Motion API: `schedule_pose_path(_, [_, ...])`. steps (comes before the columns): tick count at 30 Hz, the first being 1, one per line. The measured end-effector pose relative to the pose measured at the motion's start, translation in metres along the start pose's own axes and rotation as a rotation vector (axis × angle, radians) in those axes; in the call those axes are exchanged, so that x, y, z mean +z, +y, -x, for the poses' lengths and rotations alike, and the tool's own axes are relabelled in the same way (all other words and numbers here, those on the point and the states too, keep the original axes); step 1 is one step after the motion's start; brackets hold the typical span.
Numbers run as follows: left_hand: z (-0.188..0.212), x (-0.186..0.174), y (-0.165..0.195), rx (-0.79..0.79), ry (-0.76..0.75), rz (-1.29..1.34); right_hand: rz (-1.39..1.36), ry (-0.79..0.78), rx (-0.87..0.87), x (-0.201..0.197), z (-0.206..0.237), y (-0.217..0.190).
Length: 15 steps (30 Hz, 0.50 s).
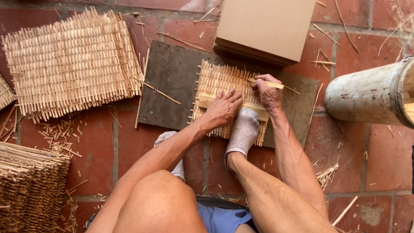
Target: The person applies adhesive to cardboard pieces using a paint roller, then places woven bamboo mats onto the adhesive. They press the mats down with a wooden block and stack the finished units.
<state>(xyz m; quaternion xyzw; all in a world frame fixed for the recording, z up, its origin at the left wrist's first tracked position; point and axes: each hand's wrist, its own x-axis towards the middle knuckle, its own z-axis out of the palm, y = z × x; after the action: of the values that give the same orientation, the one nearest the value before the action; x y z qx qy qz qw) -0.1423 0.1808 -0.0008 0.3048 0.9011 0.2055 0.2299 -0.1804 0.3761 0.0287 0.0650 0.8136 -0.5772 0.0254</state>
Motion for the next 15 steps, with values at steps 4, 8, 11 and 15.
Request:
schedule_pose_path(4, [0.003,0.001,-0.001,0.011,0.027,0.049,-0.017,0.052,-0.114,0.009,-0.003,0.0])
schedule_pose_path(8, [0.004,0.004,-0.007,0.036,0.012,0.036,0.021,0.051,-0.056,0.031,0.0,0.002])
schedule_pose_path(11, [0.005,0.004,-0.012,0.066,0.006,-0.01,-0.008,0.032,-0.089,0.033,0.001,0.001])
schedule_pose_path(15, [0.004,0.007,-0.013,0.112,0.131,0.01,-0.049,-0.029,-0.028,0.028,-0.002,0.0])
